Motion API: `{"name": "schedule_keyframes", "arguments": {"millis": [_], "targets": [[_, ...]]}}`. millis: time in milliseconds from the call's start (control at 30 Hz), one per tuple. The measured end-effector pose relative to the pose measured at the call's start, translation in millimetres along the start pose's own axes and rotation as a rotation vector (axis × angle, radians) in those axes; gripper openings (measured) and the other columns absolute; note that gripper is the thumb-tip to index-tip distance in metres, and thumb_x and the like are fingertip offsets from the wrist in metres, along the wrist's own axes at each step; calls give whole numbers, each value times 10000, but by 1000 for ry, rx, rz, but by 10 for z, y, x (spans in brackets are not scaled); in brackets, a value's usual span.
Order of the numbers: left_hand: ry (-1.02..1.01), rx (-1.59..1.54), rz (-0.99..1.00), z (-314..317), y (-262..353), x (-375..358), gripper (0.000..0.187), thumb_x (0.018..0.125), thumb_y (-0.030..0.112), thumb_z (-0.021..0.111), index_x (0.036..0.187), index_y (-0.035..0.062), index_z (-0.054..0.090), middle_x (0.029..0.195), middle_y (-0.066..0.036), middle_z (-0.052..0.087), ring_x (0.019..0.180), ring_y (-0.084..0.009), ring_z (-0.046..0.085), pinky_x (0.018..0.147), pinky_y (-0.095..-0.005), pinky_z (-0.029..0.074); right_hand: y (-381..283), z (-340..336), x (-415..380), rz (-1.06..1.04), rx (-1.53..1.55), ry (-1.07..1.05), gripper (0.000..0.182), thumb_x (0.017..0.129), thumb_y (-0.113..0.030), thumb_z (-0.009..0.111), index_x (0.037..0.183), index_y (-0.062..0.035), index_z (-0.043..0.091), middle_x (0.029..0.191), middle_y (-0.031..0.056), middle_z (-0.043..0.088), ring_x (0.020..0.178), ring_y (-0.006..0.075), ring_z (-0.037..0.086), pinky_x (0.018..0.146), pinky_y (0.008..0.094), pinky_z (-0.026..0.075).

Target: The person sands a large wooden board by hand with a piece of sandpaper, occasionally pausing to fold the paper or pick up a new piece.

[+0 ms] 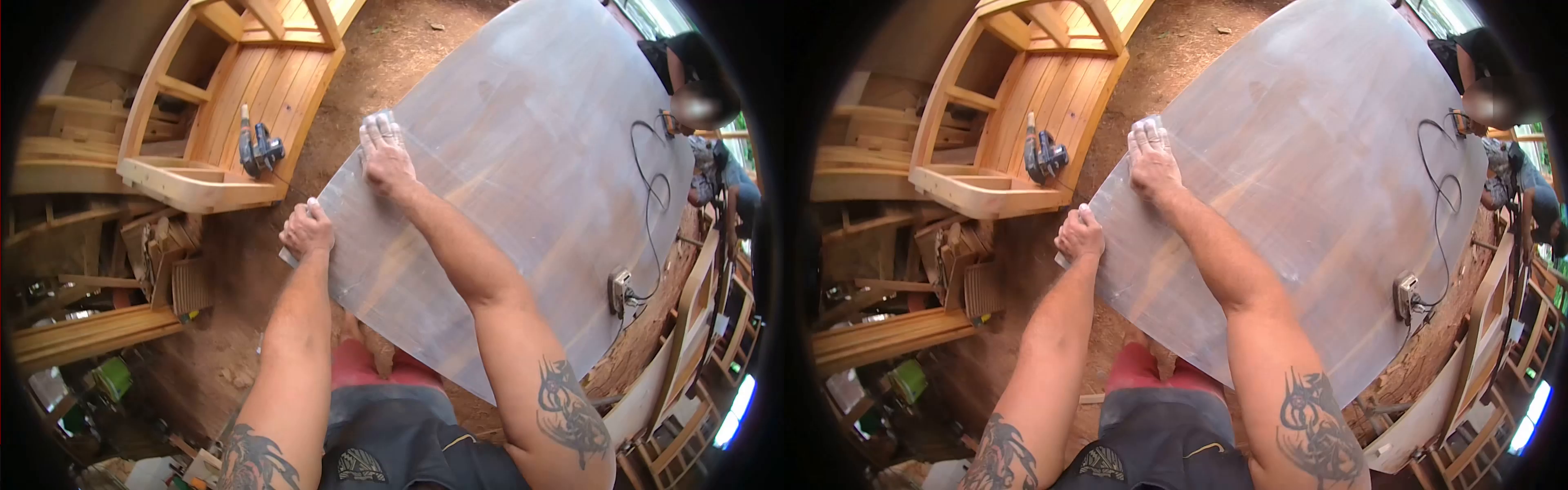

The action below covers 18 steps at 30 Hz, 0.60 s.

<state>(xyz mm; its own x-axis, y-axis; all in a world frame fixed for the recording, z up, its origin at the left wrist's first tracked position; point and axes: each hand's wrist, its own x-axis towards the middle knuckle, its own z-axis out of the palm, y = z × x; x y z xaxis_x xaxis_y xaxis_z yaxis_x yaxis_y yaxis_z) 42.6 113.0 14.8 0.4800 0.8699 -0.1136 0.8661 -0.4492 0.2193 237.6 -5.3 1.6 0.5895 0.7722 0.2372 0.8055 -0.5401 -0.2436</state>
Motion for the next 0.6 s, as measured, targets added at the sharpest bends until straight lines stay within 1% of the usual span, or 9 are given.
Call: {"name": "schedule_keyframes", "arguments": {"millis": [67,100,167,200,233,333,433,533,600], "targets": [[-16,17,2,-15,-9,-4,510,1062,499,417,1024,87,715,1084,-163,761,1091,-393,677,963,-540,456,104,-187,-138,-41,105,-39,566,1002,-198,556,1516,32,498,1616,241,443,1543,411,348,1259,575,314],[-23,18,-9,-6,2,6,512,1063,501,415,1024,87,715,1082,-165,761,1088,-394,678,961,-543,458,254,-185,-435,-11,85,16,572,1002,-205,563,1524,20,501,1630,230,431,1544,402,352,1266,567,302],[-25,21,2,-3,8,8,499,1059,491,423,1023,88,715,1072,-171,758,1069,-396,681,945,-550,462,564,-423,-1416,101,94,39,594,1004,-219,577,1552,-7,489,1652,218,412,1547,401,353,1271,542,292],[-16,20,6,35,-16,10,491,1053,487,432,1026,89,718,1069,-169,757,1066,-391,680,947,-549,459,727,-627,-1926,117,12,51,600,1010,-217,583,1561,-5,479,1657,216,408,1554,414,338,1267,533,296],[-6,19,9,49,-36,14,482,1047,482,441,1029,91,722,1066,-167,755,1063,-386,680,948,-548,456,901,-769,-2541,212,-98,-52,612,1015,-214,589,1573,3,461,1661,229,394,1559,429,321,1271,537,284],[-17,4,12,32,-24,18,462,1042,470,453,1024,92,717,1052,-164,753,1045,-390,681,927,-547,463,1040,-1261,-3617,614,-115,-42,635,1026,-180,563,1602,27,395,1671,275,346,1573,436,286,1302,524,201],[10,3,21,73,-35,18,444,1038,461,465,1017,92,711,1035,-159,751,1026,-392,682,916,-548,464,878,-815,-3014,595,-56,55,630,1019,-162,539,1595,45,388,1671,283,334,1578,436,269,1308,523,184],[8,19,31,105,-65,35,447,1039,465,462,1018,93,709,1044,-154,750,1033,-391,680,917,-552,464,431,-269,-1222,311,-31,17,610,989,-146,518,1561,49,432,1646,286,375,1568,442,288,1299,549,216],[15,28,22,129,-71,38,450,1040,466,459,1018,92,709,1052,-153,749,1047,-387,677,924,-552,462,167,-64,-227,216,-8,-7,601,968,-135,504,1538,52,461,1628,288,402,1561,446,301,1292,566,237]]}}
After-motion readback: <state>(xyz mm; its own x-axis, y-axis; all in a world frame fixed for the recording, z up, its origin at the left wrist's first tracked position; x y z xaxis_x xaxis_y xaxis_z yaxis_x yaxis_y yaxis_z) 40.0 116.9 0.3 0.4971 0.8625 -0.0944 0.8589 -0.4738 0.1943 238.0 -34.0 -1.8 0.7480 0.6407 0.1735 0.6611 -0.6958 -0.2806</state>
